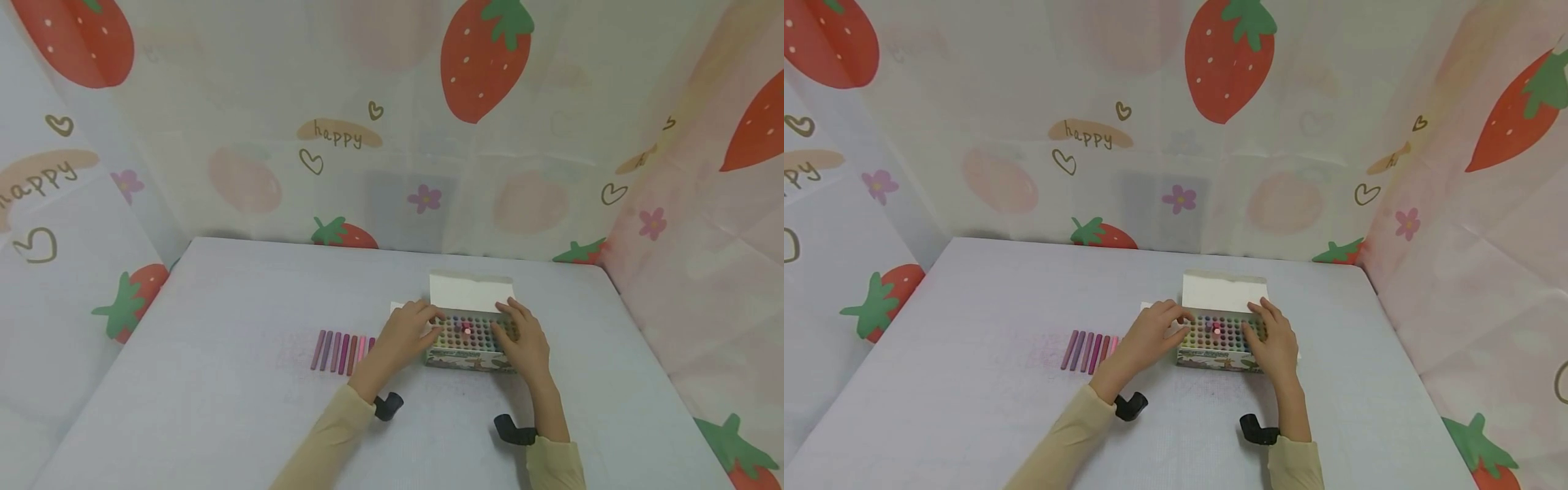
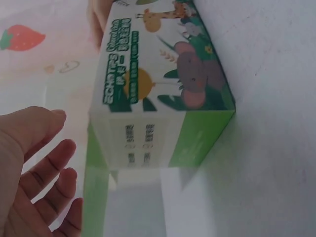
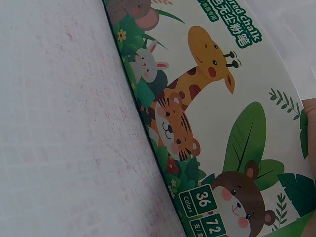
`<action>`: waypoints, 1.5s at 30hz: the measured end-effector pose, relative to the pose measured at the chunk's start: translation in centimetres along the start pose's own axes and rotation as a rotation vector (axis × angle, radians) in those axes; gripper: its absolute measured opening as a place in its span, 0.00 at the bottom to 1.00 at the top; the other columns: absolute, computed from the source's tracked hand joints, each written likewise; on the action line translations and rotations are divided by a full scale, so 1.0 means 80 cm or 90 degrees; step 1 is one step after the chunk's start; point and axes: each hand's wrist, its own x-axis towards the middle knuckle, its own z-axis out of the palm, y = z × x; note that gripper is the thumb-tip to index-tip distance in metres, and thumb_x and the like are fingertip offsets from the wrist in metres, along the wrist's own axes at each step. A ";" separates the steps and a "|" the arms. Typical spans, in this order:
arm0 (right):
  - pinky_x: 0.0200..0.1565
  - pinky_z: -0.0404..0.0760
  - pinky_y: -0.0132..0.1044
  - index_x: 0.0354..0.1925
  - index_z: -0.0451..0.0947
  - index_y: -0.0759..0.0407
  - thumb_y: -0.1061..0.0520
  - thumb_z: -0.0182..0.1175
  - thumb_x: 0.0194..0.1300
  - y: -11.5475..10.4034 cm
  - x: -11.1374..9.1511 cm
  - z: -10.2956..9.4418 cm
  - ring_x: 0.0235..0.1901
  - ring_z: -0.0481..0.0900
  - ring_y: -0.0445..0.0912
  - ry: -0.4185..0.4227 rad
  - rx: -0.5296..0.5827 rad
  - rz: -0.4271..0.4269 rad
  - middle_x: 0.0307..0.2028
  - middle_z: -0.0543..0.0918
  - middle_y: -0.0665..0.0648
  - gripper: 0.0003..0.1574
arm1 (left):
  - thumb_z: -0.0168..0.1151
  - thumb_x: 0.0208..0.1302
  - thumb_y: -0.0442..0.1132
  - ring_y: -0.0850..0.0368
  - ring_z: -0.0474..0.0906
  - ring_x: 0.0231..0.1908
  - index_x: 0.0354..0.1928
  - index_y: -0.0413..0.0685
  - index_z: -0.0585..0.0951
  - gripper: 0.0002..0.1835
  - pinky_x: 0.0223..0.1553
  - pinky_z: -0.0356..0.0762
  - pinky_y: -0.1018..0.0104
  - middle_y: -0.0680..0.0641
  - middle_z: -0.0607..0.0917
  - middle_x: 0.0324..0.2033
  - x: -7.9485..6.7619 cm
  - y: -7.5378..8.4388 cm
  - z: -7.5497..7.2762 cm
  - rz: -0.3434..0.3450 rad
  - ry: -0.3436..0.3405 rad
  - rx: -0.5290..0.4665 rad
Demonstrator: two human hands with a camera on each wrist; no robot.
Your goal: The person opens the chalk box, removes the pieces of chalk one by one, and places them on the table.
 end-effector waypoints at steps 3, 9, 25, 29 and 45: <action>0.52 0.63 0.63 0.59 0.70 0.54 0.50 0.58 0.63 0.000 0.000 0.000 0.61 0.63 0.62 0.000 -0.001 -0.002 0.65 0.64 0.60 0.26 | 0.61 0.62 0.44 0.60 0.73 0.36 0.43 0.57 0.80 0.08 0.33 0.69 0.67 0.55 0.79 0.35 0.006 0.004 0.008 0.011 -0.024 0.022; 0.52 0.63 0.63 0.59 0.70 0.54 0.49 0.58 0.63 0.001 0.000 0.000 0.60 0.63 0.62 0.001 0.001 -0.003 0.65 0.64 0.60 0.26 | 0.60 0.62 0.44 0.62 0.72 0.31 0.42 0.57 0.82 0.08 0.31 0.68 0.69 0.55 0.78 0.34 0.018 0.007 0.019 0.034 -0.029 0.039; 0.52 0.63 0.64 0.59 0.70 0.53 0.49 0.59 0.63 0.001 0.001 0.002 0.60 0.64 0.62 -0.002 0.000 0.004 0.65 0.65 0.59 0.27 | 0.59 0.63 0.46 0.63 0.70 0.31 0.41 0.62 0.83 0.07 0.30 0.68 0.73 0.57 0.78 0.34 0.041 0.017 0.035 0.050 -0.046 0.066; 0.53 0.63 0.64 0.59 0.70 0.53 0.49 0.59 0.63 0.002 0.002 0.001 0.60 0.64 0.62 -0.001 0.000 0.002 0.65 0.65 0.59 0.27 | 0.59 0.63 0.46 0.62 0.70 0.32 0.42 0.61 0.83 0.08 0.29 0.68 0.74 0.56 0.78 0.35 0.044 0.019 0.038 0.053 -0.052 0.069; 0.53 0.63 0.63 0.59 0.70 0.53 0.48 0.58 0.63 0.001 0.002 0.001 0.60 0.64 0.62 -0.006 -0.011 0.010 0.65 0.64 0.59 0.27 | 0.56 0.65 0.47 0.61 0.71 0.34 0.43 0.60 0.83 0.09 0.31 0.70 0.71 0.56 0.77 0.37 0.048 0.023 0.039 0.025 -0.090 0.107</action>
